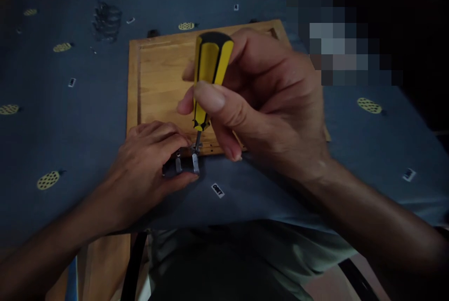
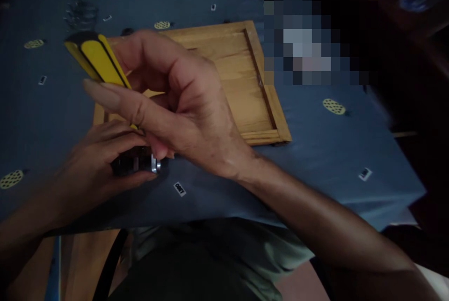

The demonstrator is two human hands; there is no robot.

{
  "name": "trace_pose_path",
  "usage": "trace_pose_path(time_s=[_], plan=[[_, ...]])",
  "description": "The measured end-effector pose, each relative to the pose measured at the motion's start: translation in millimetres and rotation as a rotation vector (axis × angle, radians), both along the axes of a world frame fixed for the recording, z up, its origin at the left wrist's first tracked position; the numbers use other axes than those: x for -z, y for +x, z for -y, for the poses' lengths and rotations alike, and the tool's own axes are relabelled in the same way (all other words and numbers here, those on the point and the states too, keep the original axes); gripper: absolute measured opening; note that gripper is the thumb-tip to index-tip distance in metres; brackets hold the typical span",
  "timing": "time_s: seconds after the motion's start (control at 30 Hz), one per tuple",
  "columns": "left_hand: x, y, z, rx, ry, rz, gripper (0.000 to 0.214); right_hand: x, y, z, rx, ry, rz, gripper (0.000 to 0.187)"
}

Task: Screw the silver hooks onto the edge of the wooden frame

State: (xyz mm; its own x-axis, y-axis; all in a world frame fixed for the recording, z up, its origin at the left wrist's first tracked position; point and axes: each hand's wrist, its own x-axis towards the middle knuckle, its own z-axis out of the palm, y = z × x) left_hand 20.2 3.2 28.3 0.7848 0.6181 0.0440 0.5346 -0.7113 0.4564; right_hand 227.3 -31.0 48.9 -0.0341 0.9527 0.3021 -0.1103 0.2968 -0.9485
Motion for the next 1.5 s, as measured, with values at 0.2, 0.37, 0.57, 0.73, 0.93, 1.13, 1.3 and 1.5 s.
trace_pose_path(time_s=[0.2, 0.37, 0.57, 0.73, 0.93, 1.13, 1.3, 1.5], plan=[[-4.9, -0.8, -1.3, 0.022, 0.002, -0.021, 0.021, 1.8, 5.1, -2.0, -0.017, 0.02, 0.136, 0.023], [-2.5, -1.1, -1.2, 0.027, 0.018, -0.016, 0.022, -1.4, 0.6, -3.1, 0.105, 0.068, 0.217, 0.053], [-2.1, -0.3, -1.2, 0.011, 0.034, -0.022, 0.019, 2.3, -0.7, -4.6, 0.221, 0.09, 0.295, 0.06], [-4.1, -0.2, -1.3, 0.017, 0.021, -0.03, 0.024, -1.0, 6.0, -1.7, 0.105, 0.087, 0.377, 0.051], [-2.2, -1.8, -1.8, 0.022, 0.015, -0.011, 0.025, -6.4, 0.8, -0.3, 0.257, 0.0, 0.391, 0.065], [0.6, -2.0, -2.7, 0.012, 0.0, 0.02, 0.02, -20.6, 1.9, 4.6, 0.473, 0.057, 0.385, 0.063], [1.5, -2.2, -3.6, 0.014, -0.001, 0.017, 0.021, -1.3, 35.7, 14.6, 0.511, 0.064, 0.287, 0.019], [1.0, -3.8, -3.9, 0.016, -0.005, 0.03, 0.022, 44.0, 96.5, 37.7, 0.544, 0.136, 0.531, 0.018]])
